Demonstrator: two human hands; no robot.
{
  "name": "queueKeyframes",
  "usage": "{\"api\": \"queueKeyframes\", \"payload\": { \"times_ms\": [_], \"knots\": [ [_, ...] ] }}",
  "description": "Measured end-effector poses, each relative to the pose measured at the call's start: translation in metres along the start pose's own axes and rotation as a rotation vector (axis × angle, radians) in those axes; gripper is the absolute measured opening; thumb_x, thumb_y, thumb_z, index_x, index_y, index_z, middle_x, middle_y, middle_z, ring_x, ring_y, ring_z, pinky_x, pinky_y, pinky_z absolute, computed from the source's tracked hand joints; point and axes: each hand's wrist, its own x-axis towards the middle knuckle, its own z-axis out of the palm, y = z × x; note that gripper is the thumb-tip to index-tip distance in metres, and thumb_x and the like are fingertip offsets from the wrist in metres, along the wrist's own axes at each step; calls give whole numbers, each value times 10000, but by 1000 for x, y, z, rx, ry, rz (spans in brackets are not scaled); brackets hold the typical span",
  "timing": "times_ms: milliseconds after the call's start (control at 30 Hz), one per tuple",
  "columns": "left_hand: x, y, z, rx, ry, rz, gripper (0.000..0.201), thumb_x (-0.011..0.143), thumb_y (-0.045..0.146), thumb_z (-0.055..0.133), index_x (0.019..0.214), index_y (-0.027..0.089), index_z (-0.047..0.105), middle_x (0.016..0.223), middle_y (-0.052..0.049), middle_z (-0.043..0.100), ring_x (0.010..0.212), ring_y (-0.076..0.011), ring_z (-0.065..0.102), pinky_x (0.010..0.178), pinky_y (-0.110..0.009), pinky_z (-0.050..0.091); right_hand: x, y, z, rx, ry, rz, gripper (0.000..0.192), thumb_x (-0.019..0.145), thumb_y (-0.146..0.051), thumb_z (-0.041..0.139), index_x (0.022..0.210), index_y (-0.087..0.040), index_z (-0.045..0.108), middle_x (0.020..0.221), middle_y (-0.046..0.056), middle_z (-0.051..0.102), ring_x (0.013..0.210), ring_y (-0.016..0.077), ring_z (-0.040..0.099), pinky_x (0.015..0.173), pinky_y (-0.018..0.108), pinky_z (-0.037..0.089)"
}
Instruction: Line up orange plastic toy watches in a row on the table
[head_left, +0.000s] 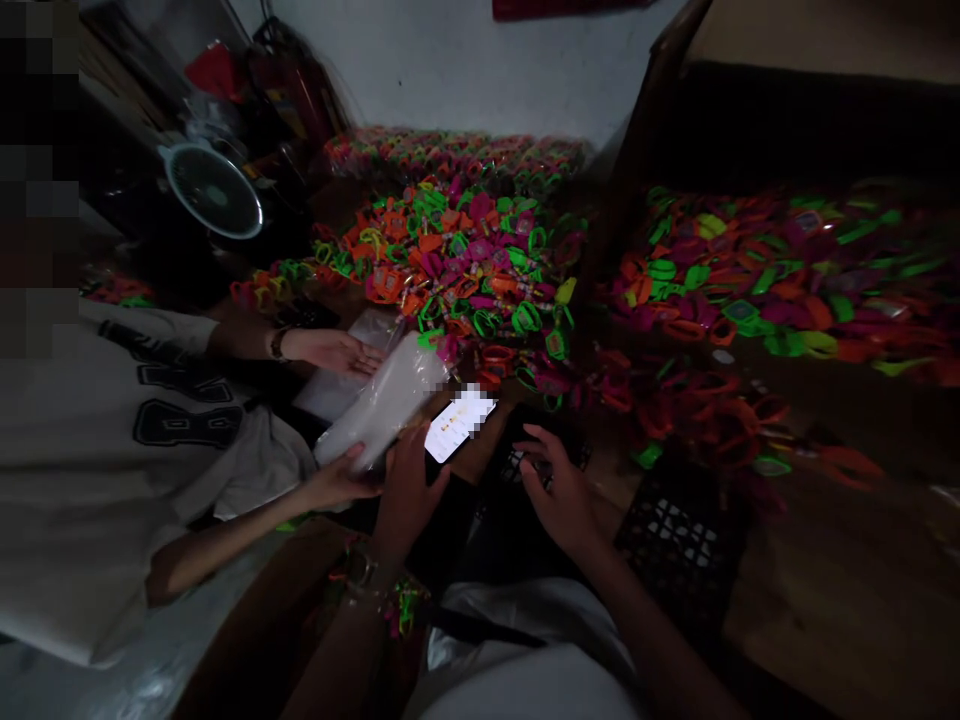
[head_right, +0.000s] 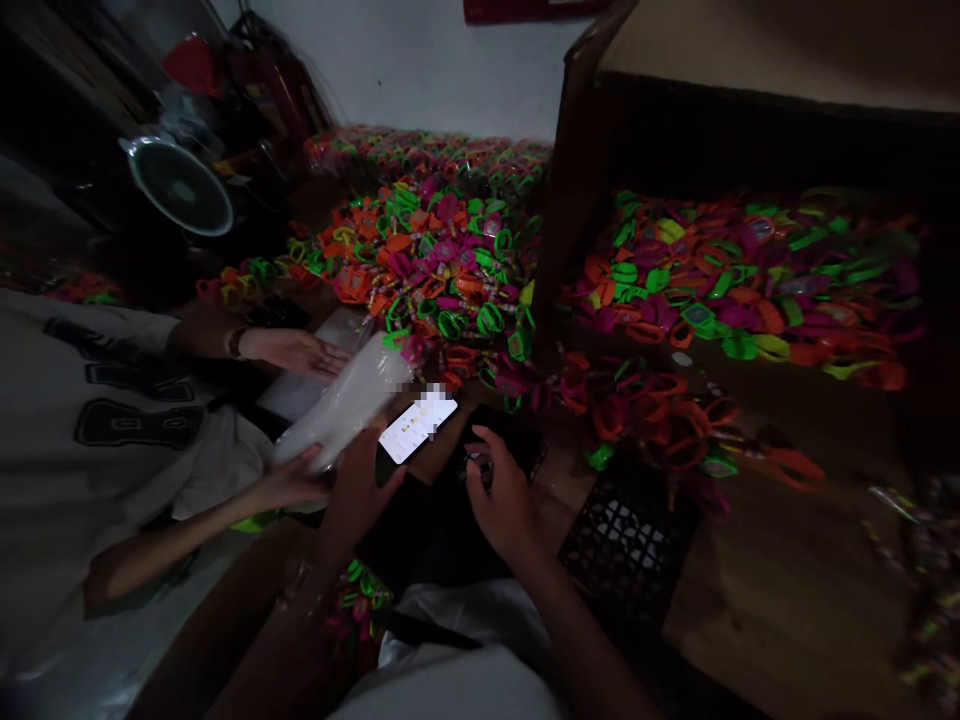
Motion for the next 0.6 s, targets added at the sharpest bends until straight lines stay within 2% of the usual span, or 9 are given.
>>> {"api": "queueKeyframes", "payload": {
  "times_ms": [67, 133, 233, 400, 500, 600],
  "knots": [
    [17, 2, 6, 66, -36, 44, 677, 849, 298, 608, 1445, 122, 338, 1434, -210, 497, 1339, -346, 469, 1104, -514, 383, -3, -1, -3, 6, -4, -6, 398, 879, -251, 495, 1276, -233, 513, 1073, 89, 717, 934, 188, 689, 799, 344, 565],
    [30, 6, 10, 115, -105, 35, 733, 834, 295, 640, 1457, 96, 310, 1409, -235, 514, 1297, -356, 508, 1063, -492, 426, -6, -3, -7, 16, 10, -10, 388, 881, -245, 496, 1268, -232, 516, 1071, 90, 716, 934, 189, 691, 777, 333, 568],
    [41, 12, 10, 179, -163, -24, 744, 816, 301, 669, 1444, 84, 335, 1340, -245, 571, 1217, -365, 573, 991, -475, 475, -11, -5, -14, 27, 58, -18, 378, 877, -234, 499, 1254, -229, 524, 1048, 89, 720, 912, 189, 696, 751, 319, 573],
    [43, 24, 6, 215, -161, -68, 770, 772, 363, 708, 1398, 38, 401, 1339, -271, 572, 1182, -404, 593, 965, -505, 484, -23, -1, -22, 3, 83, -30, 367, 884, -221, 485, 1249, -228, 523, 1048, 84, 715, 940, 189, 693, 795, 334, 577],
    [42, 26, -6, 76, -126, -195, 754, 734, 375, 729, 1363, 66, 450, 1258, -239, 638, 1137, -389, 626, 930, -488, 512, -33, 0, -24, 18, 76, -27, 368, 887, -216, 486, 1252, -239, 526, 1065, 84, 711, 972, 194, 690, 842, 355, 573],
    [40, 23, -31, -89, -92, -302, 623, 742, 415, 708, 1296, 201, 520, 1104, -118, 715, 1074, -344, 661, 882, -472, 544, -40, -5, -22, 98, 45, 11, 381, 886, -207, 490, 1265, -242, 512, 1070, 79, 711, 990, 191, 695, 863, 353, 574]
  ]
}}
